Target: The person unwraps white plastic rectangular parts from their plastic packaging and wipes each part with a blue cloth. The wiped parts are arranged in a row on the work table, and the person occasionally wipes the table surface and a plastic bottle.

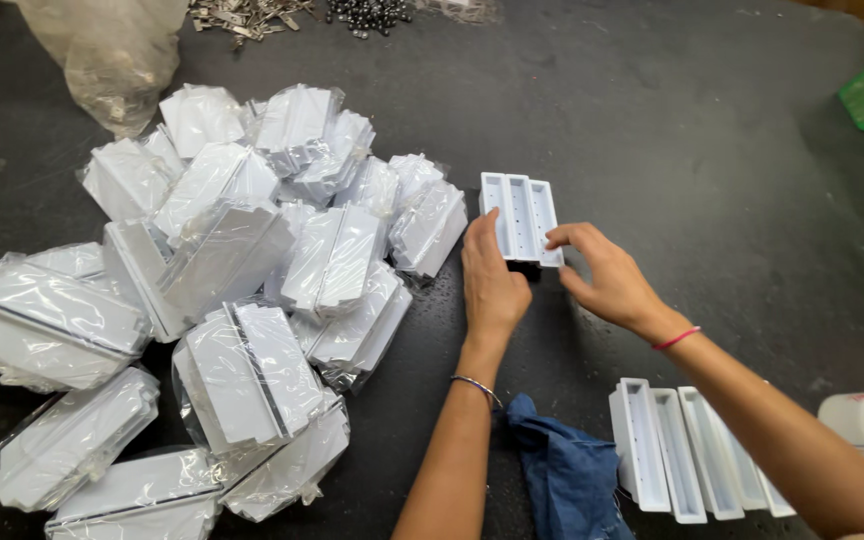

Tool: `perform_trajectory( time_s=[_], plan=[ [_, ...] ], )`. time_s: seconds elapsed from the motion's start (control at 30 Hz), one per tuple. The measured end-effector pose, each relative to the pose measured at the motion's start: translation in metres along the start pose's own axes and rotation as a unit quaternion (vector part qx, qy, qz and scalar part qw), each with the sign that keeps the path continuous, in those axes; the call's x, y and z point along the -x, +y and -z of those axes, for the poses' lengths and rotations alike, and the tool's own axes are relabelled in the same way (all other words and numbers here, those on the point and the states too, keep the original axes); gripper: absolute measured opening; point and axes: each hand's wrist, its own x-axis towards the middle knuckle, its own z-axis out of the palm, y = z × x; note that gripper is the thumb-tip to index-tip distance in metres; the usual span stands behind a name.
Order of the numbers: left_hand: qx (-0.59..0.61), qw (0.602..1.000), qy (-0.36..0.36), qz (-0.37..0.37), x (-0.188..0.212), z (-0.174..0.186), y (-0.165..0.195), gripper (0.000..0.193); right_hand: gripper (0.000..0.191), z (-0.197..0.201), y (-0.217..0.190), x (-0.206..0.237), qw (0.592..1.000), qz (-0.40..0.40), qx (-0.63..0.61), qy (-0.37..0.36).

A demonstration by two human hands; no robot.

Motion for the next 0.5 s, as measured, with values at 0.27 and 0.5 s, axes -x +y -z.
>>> perform_trajectory(
  time_s=[0.27, 0.5],
  plan=[
    [0.145, 0.986, 0.019, 0.081, -0.012, 0.009, -0.010, 0.062, 0.065, -0.061, -0.029, -0.012, 0.982, 0.013, 0.174, 0.066],
    [0.116, 0.988, 0.081, 0.056, -0.013, 0.003, -0.016, 0.058, 0.056, -0.085, -0.014, -0.036, 0.974, -0.014, 0.218, 0.058]
  ],
)
